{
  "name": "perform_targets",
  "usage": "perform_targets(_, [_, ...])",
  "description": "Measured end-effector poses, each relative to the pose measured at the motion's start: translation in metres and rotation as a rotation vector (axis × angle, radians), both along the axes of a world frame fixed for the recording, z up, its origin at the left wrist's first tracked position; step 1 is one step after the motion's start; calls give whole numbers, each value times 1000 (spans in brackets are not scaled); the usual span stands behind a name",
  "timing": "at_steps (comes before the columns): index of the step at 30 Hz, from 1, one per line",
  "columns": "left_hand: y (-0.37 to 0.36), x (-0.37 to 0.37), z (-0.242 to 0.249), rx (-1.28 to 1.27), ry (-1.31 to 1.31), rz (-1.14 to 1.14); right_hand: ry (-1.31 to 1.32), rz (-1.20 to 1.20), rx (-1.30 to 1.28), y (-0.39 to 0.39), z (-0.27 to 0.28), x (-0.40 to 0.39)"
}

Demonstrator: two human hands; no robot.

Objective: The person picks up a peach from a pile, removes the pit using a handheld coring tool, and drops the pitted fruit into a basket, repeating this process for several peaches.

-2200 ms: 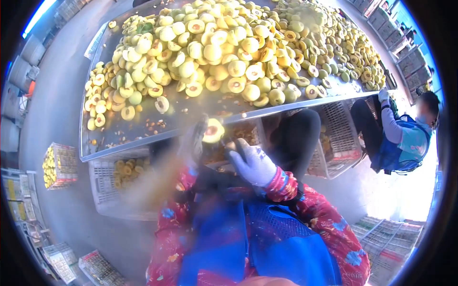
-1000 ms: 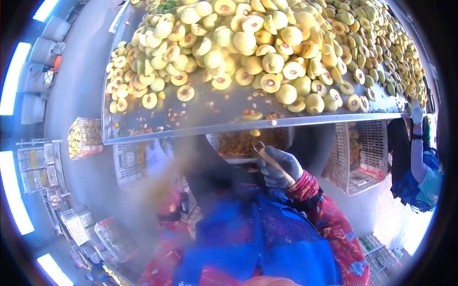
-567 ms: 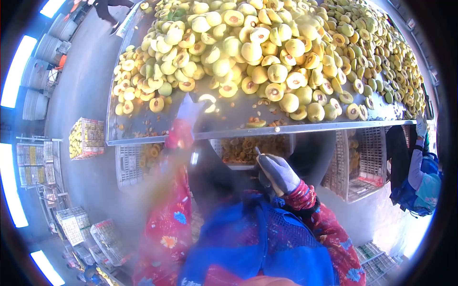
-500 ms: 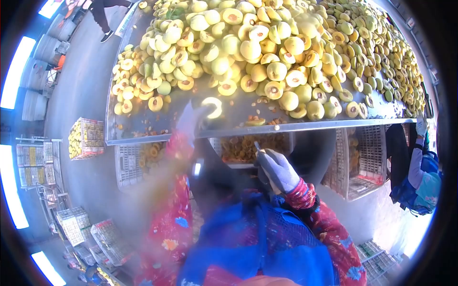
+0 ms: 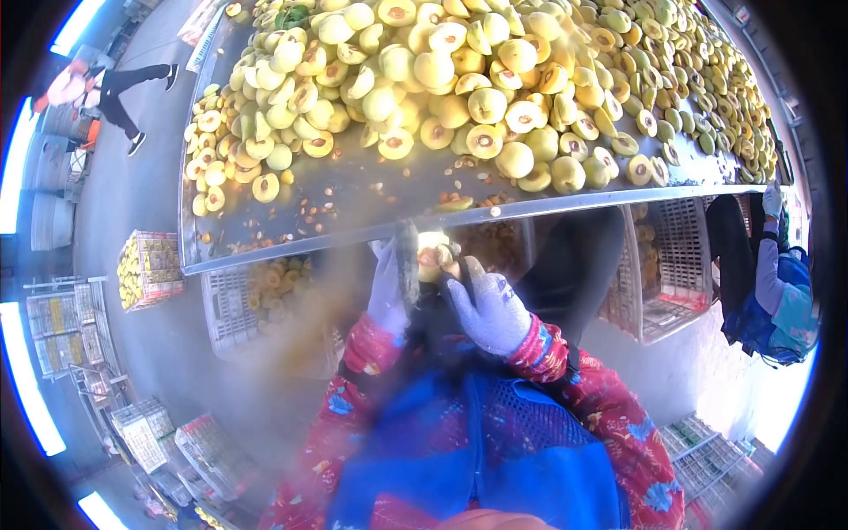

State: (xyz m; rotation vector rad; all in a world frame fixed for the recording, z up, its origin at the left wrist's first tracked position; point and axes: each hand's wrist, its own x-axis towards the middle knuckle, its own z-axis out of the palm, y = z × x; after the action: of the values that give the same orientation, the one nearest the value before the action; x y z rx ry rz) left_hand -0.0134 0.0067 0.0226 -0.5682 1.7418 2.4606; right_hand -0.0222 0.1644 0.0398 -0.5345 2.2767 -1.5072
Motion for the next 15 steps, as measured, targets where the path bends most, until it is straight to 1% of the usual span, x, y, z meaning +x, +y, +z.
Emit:
perform_targets(2, [3,2,-12,12,10,59,30,-22,0,-2,-1,3])
perform_targets(3, [5,4,-14,78,39,68,42,-32,0,-3,-1,5])
perform_targets(6, [20,7,-12,-77,93,222,79,66,-53,-1,-6,2])
perform_targets(7, [17,9,-23,-106,58,208,-75,57,-112,-1,-7,1])
perform_targets(9, [20,8,-22,-459,22,163,-385,31,-229,1,-11,0])
perform_targets(10, [22,8,-21,-634,3,137,-360,41,-168,3,-14,0])
perform_targets(11, [23,7,-16,-620,-16,125,-334,53,-106,6,-18,-1])
perform_targets(12, [22,9,-25,-607,-8,123,-308,67,-45,8,-20,0])
perform_targets(13, [19,11,-40,-595,2,121,-386,69,-88,9,-19,0])
perform_targets(15, [22,8,-32,-611,21,119,-539,72,-178,10,-19,0])
